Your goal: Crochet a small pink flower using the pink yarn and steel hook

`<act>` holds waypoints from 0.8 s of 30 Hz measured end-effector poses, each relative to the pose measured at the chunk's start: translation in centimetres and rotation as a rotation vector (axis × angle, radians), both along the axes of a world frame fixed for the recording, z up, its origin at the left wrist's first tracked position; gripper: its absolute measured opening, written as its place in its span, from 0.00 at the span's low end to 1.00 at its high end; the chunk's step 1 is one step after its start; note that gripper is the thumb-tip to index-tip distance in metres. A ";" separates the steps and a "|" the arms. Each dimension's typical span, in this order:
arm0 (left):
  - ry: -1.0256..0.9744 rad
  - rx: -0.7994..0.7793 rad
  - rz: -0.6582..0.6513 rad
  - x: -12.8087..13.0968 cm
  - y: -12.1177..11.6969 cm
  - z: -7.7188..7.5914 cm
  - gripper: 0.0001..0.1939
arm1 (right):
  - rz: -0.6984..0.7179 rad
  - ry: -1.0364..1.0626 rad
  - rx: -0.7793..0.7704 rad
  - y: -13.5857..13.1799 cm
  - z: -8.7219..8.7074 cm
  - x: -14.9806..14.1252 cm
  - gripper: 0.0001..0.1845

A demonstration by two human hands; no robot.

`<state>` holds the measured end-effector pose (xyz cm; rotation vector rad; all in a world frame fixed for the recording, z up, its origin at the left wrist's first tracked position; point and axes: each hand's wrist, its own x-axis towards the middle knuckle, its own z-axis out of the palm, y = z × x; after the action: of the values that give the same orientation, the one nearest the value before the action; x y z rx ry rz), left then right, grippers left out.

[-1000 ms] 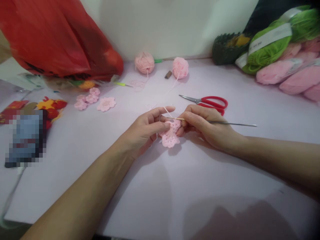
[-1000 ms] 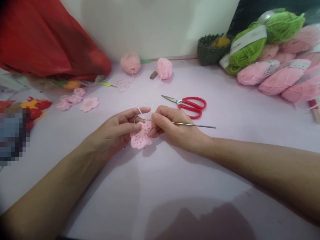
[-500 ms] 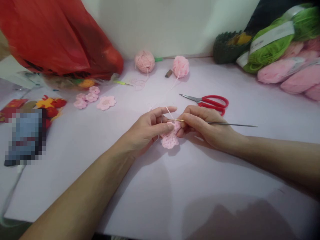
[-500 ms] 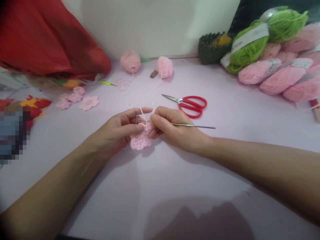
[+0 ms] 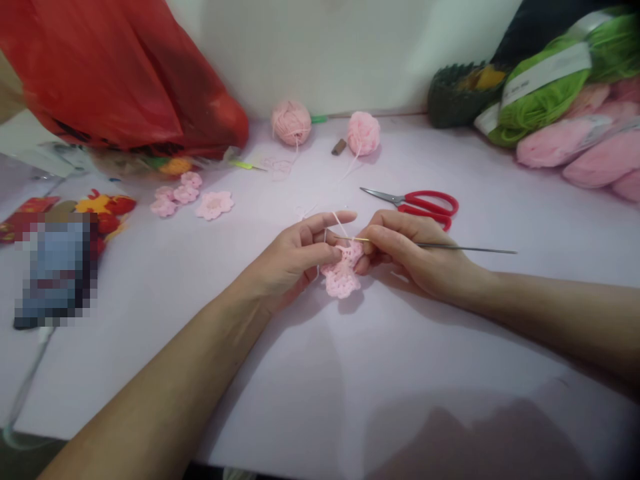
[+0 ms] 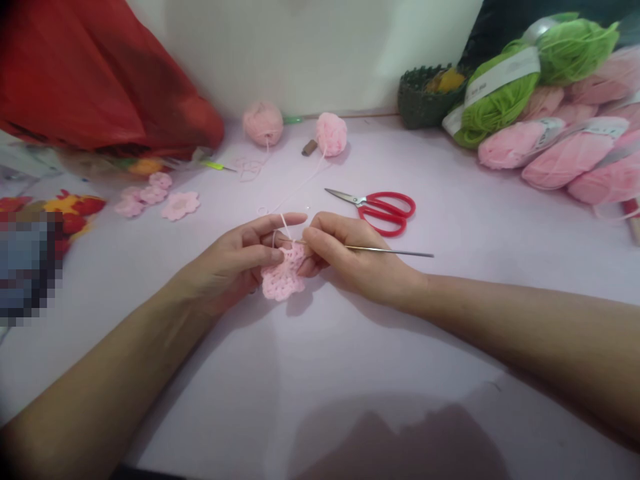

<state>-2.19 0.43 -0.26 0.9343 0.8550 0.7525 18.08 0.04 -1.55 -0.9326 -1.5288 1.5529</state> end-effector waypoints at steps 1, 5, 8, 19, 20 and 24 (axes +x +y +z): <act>-0.001 -0.004 0.002 0.0 0.0 0.0 0.28 | -0.001 0.000 -0.001 0.0 0.0 0.0 0.15; 0.000 -0.004 0.014 0.0 0.0 -0.1 0.27 | -0.004 0.002 -0.004 0.0 -0.1 0.0 0.15; 0.016 0.005 0.022 0.0 0.0 -0.1 0.27 | -0.001 -0.006 0.001 0.0 -0.1 0.0 0.15; 0.047 0.017 0.027 0.1 0.0 0.1 0.25 | -0.003 -0.011 -0.002 0.0 0.2 0.0 0.15; 0.053 0.022 0.028 0.0 0.0 0.1 0.25 | -0.004 -0.014 -0.003 -0.1 0.3 0.0 0.15; 0.066 0.037 0.025 -0.1 0.0 0.0 0.25 | -0.004 -0.020 0.004 -0.1 0.3 0.1 0.15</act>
<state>-2.28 0.40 -0.27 0.9875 0.9148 0.7644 18.16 -0.05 -1.24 -0.9511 -1.5427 1.5415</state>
